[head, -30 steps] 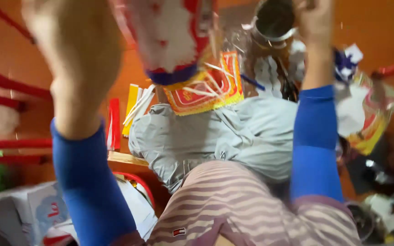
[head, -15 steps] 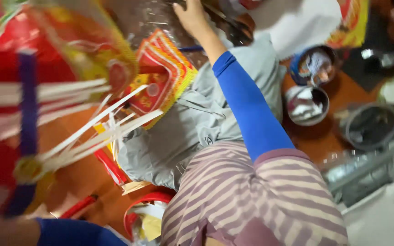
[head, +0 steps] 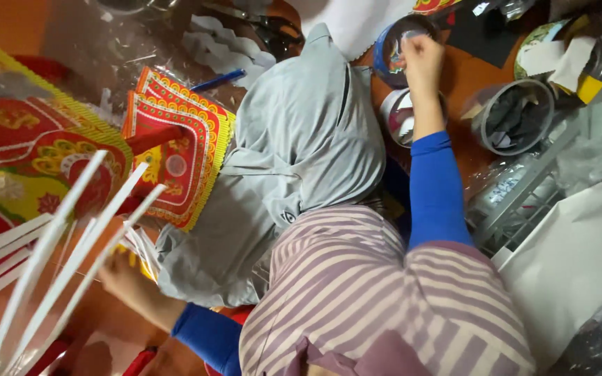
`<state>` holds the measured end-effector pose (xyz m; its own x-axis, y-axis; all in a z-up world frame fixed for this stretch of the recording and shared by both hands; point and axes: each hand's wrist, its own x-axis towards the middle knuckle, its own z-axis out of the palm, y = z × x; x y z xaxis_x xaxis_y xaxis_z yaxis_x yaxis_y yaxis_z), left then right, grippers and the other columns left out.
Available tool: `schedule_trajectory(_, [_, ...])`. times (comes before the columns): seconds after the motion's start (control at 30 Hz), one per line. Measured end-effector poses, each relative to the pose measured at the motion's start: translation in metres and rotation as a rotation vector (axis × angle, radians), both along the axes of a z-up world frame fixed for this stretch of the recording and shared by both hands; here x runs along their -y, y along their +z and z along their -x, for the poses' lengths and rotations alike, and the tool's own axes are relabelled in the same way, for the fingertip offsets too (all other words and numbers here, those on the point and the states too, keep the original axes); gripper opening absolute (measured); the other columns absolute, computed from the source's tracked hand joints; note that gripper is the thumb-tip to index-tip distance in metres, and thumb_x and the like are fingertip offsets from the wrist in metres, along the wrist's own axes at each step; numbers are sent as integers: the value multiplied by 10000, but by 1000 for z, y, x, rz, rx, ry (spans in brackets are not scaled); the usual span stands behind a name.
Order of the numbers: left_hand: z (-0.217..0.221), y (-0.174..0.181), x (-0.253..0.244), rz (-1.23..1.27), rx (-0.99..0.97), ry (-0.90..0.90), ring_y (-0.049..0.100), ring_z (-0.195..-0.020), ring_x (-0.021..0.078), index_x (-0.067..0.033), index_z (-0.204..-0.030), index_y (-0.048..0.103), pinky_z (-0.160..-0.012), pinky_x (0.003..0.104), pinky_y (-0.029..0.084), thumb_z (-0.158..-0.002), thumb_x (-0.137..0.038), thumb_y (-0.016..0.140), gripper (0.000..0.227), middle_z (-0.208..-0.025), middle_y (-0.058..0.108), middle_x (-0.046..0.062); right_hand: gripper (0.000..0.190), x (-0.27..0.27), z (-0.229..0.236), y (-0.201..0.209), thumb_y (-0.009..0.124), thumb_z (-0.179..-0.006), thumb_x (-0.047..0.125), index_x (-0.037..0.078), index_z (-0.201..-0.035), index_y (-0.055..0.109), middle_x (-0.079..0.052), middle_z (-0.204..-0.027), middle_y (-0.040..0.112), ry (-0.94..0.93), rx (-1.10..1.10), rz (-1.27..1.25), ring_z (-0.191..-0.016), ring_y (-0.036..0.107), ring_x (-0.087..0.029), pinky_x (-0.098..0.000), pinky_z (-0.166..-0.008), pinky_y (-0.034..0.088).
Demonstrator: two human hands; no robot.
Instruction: Assembling and decorating a colorful paper lantern.
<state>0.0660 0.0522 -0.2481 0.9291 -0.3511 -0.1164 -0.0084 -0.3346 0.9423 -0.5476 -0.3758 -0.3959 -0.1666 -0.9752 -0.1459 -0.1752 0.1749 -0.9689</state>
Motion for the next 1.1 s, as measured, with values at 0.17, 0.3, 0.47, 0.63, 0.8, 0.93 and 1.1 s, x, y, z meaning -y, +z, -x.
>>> schedule_trajectory(0.17, [36,-42,19,-387,388,-616,589,-1036,309,21,-1431,547,-875,423,516,-1049,-99,590,403,-1211,614,217,90,-5,88,-77,716,-1007,101,19,-972,703,-35,-801,707,-107,1,-24,-633,645,-79,-231,-545,525])
schedule_trajectory(0.3, [33,-140,-7,-686,23,-641,657,-1015,338,-20,-1355,620,-869,442,516,-1122,-306,540,378,-1064,698,235,152,35,137,-27,737,-1001,150,54,-906,667,-23,-706,687,-266,-170,-48,-541,610,-88,-230,-456,456])
schedule_trajectory(0.47, [72,-140,3,-653,188,-575,666,-899,355,-23,-1288,633,-793,455,520,-1004,-273,618,379,-1040,704,211,165,132,246,-12,650,-891,-21,61,-939,785,-54,-824,798,-436,-759,426,-739,749,-179,-329,-670,601])
schedule_trajectory(0.63, [80,-120,0,-695,158,-439,687,-859,295,-22,-1263,648,-786,418,530,-1062,-250,590,309,-995,722,170,200,198,298,-16,784,-823,27,51,-1021,788,-215,-962,753,-317,-1150,378,-898,691,-414,-477,-794,535])
schedule_trajectory(0.8, [84,-107,0,-691,176,-368,704,-816,288,-23,-1245,657,-769,411,545,-1076,-236,594,278,-942,721,152,493,238,316,-51,767,-737,-2,14,-1226,707,-255,-1080,729,-244,-980,254,-992,694,-421,-459,-860,519])
schedule_trajectory(0.93, [85,-108,2,-745,390,-408,688,-871,329,-28,-1183,693,-797,439,541,-1084,-226,628,231,-957,710,168,274,249,328,-68,768,-765,32,39,-1031,703,-224,-1016,738,-181,-1010,14,-988,710,-384,-436,-895,544])
schedule_trajectory(1.1, [87,-110,10,-773,371,-418,686,-915,339,-52,-1198,711,-819,448,532,-1087,-227,626,224,-978,714,168,222,236,324,-40,804,-816,0,69,-926,624,-169,-911,708,-347,-1164,343,-851,674,-397,-479,-799,549])
